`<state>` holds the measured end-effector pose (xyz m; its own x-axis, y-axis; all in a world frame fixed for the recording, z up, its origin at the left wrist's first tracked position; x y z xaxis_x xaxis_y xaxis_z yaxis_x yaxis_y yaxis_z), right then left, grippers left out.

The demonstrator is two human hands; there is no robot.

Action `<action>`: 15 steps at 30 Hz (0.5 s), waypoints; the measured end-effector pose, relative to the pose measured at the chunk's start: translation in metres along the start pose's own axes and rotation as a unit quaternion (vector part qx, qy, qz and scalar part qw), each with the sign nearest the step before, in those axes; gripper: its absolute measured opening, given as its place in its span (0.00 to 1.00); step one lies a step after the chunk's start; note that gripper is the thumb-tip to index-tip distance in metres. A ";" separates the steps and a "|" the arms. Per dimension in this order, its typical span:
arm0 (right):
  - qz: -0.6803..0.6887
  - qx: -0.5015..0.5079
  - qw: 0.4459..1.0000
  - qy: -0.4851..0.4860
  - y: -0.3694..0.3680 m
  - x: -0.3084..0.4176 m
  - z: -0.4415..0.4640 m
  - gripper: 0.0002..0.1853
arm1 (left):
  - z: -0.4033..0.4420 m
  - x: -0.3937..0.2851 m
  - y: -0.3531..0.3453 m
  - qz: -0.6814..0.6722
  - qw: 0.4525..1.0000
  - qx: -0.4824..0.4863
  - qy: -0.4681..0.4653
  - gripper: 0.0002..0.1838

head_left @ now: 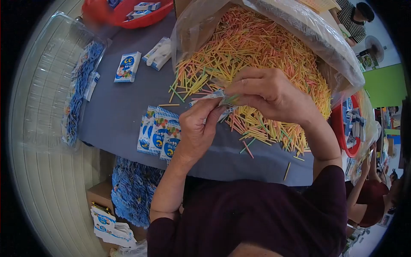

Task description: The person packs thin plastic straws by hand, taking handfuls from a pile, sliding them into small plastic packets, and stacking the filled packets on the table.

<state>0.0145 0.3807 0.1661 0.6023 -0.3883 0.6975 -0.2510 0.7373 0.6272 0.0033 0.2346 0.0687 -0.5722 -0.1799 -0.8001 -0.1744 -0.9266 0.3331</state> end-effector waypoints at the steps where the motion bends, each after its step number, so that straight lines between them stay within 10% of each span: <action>1: 0.001 0.002 1.000 0.002 -0.002 -0.001 0.001 0.15 | -0.001 0.000 0.001 0.001 1.000 -0.003 0.001 0.10; 10: -0.066 -0.106 0.991 0.048 -0.026 -0.006 -0.015 0.15 | -0.014 0.004 0.004 -0.080 0.996 -0.017 0.035 0.07; 15: -0.057 0.044 0.996 0.046 -0.070 0.006 -0.017 0.30 | -0.033 -0.008 0.020 -0.055 0.998 -0.027 0.031 0.07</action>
Point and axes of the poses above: each hand's wrist, its own z-axis towards the middle knuckle, its own y-axis out of the back of the hand, x = y × z, the point moved 6 cm from there along z, towards the middle knuckle, and after that the axes turned 11 degrees about z, right-handed, at the moved point
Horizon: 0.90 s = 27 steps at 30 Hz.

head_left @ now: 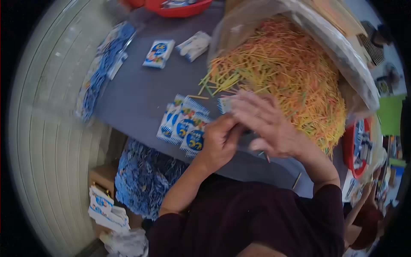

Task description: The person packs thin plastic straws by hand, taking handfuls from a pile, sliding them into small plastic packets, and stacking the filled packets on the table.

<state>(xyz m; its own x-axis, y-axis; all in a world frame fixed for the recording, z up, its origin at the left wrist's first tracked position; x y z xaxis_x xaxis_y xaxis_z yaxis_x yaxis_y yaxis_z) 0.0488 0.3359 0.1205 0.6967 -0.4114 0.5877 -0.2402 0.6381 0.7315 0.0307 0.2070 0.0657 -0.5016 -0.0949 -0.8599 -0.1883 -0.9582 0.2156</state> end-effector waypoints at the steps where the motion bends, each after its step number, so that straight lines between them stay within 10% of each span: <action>1: 0.017 0.043 0.999 0.017 -0.016 -0.002 -0.003 0.33 | -0.013 0.008 -0.001 -0.004 1.000 0.012 0.013 0.07; 5: 0.037 0.049 0.998 0.013 -0.035 0.001 -0.002 0.34 | -0.039 0.008 0.014 -0.031 0.997 0.048 0.057 0.07; 11: -0.070 -0.033 0.989 -0.129 0.030 -0.068 -0.018 0.19 | -0.050 0.018 0.042 0.529 0.848 0.026 -0.022 0.06; 20: -0.338 0.136 0.850 -0.381 0.092 -0.182 -0.009 0.25 | -0.025 0.018 0.077 0.510 0.852 0.081 0.084 0.24; 23: -0.357 -0.056 0.863 -0.353 0.081 -0.215 -0.022 0.28 | -0.022 0.010 0.068 0.554 0.823 0.092 0.088 0.28; 27: -0.419 -0.038 0.869 -0.259 0.060 -0.312 -0.037 0.27 | -0.040 0.010 0.071 0.583 0.799 0.101 0.106 0.29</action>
Point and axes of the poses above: each hand's wrist, its own z-axis towards the middle knuckle, its own y-axis out of the back of the hand, x = y × z, the point moved 6 cm from there along z, towards the middle knuckle, and after that the axes turned 11 degrees about z, right-handed, at the moved point
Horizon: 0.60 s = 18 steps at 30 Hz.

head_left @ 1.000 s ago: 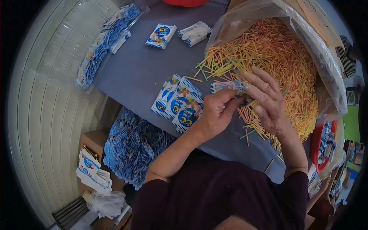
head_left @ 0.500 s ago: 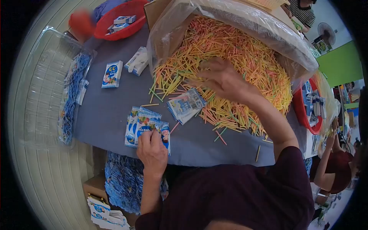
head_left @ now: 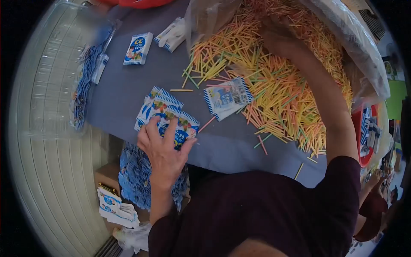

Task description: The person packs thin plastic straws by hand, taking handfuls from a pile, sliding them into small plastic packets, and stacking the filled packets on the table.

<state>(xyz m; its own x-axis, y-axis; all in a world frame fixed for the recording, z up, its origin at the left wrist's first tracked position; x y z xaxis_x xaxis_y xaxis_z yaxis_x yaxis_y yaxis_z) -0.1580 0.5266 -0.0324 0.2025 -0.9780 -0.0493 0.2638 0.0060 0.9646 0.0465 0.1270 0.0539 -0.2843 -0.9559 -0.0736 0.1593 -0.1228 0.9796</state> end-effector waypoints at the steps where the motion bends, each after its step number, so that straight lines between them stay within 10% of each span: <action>1: -0.004 -0.004 1.000 0.012 0.011 0.007 -0.003 0.26 | -0.004 -0.002 -0.001 -0.018 0.999 -0.026 -0.031 0.26; 3: -0.006 -0.006 1.000 0.028 0.046 0.026 -0.006 0.24 | -0.010 -0.004 -0.014 -0.036 0.996 -0.050 -0.057 0.23; 5: -0.084 0.253 0.964 0.011 0.063 0.052 -0.006 0.26 | -0.008 -0.002 -0.028 0.000 0.992 -0.109 -0.059 0.17; 12: 0.122 0.048 0.991 -0.024 0.081 0.023 -0.026 0.20 | 0.007 -0.019 -0.012 0.064 0.983 -0.174 0.006 0.15; 14: 0.419 -0.282 0.850 -0.148 0.077 -0.018 -0.036 0.21 | 0.022 -0.051 0.005 0.020 0.985 -0.162 -0.057 0.16; 15: 0.417 -0.286 0.850 -0.148 0.083 -0.039 -0.028 0.21 | 0.029 -0.067 0.008 -0.018 0.982 -0.149 -0.116 0.17; 17: 0.541 0.094 0.836 -0.007 0.079 -0.057 -0.014 0.23 | 0.045 -0.092 -0.015 -0.054 0.981 -0.082 -0.166 0.17; 18: 0.550 -0.030 0.829 -0.093 0.099 -0.038 -0.024 0.21 | 0.051 -0.109 -0.035 -0.089 0.972 -0.010 -0.215 0.17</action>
Point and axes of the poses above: each hand's wrist, its own z-axis towards the middle knuckle, its own y-axis out of the back of the hand, x = y × z, the point moved 6 cm from there along z, towards the middle knuckle, and after that the axes turned 11 degrees about z, right-handed, at the moved point
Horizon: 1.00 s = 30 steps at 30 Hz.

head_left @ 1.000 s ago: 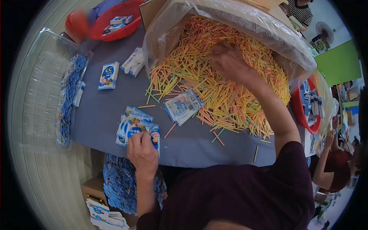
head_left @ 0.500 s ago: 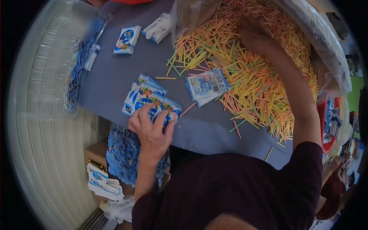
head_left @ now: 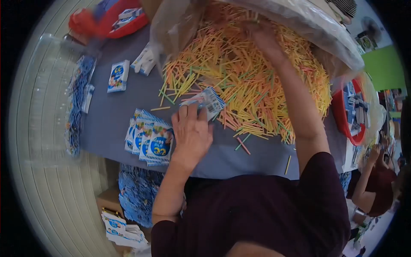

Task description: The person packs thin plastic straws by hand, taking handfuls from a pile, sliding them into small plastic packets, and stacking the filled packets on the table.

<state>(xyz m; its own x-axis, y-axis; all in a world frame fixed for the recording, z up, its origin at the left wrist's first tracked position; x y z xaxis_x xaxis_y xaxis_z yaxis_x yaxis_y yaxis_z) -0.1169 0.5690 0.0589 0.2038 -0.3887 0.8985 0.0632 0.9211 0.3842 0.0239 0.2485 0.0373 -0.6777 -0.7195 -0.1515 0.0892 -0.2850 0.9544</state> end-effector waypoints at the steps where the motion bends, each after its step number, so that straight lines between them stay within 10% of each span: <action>1: 0.019 -0.153 0.988 -0.001 -0.023 0.029 -0.018 0.19 | 0.007 -0.003 -0.013 0.026 0.999 -0.026 -0.023 0.13; 3: -0.104 -0.203 0.963 0.147 -0.029 0.034 -0.037 0.15 | 0.012 -0.009 -0.015 0.031 0.997 -0.049 -0.049 0.10; 8: -0.486 0.235 0.839 -0.068 -0.070 0.044 -0.086 0.17 | 0.008 -0.004 -0.019 0.065 0.993 -0.085 -0.041 0.05; 15: -0.499 0.230 0.818 0.171 -0.096 0.066 -0.072 0.14 | 0.016 0.004 -0.009 -0.104 0.992 -0.072 0.032 0.06; 17: -0.646 0.285 0.707 -0.033 -0.101 0.037 -0.043 0.16 | 0.011 0.010 -0.008 -0.123 0.990 -0.049 0.054 0.07; 24: -0.712 -0.032 0.664 0.227 -0.051 -0.047 -0.009 0.18 | 0.010 -0.007 -0.018 0.049 0.997 -0.051 -0.019 0.09; 26: -0.410 -0.053 0.908 0.065 -0.052 0.054 -0.029 0.18 | 0.008 -0.004 -0.025 0.086 0.994 -0.057 -0.027 0.09; 30: -0.200 -0.104 0.974 0.025 -0.049 0.080 -0.057 0.16 | 0.006 0.003 -0.025 0.088 0.988 -0.118 -0.047 0.11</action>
<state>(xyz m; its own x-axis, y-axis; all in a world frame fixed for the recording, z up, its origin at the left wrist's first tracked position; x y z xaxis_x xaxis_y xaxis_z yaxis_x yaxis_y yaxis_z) -0.0485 0.4935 0.1000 0.1696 -0.7210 0.6718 0.3425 0.6823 0.6458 0.0148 0.2572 0.0143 -0.7011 -0.7116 0.0463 0.3714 -0.3090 0.8755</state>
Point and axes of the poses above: each hand's wrist, its own z-axis towards the middle knuckle, its own y-axis out of the back of the hand, x = y × z, the point moved 6 cm from there along z, towards the middle knuckle, and after that the axes turned 11 degrees about z, right-handed, at the moved point
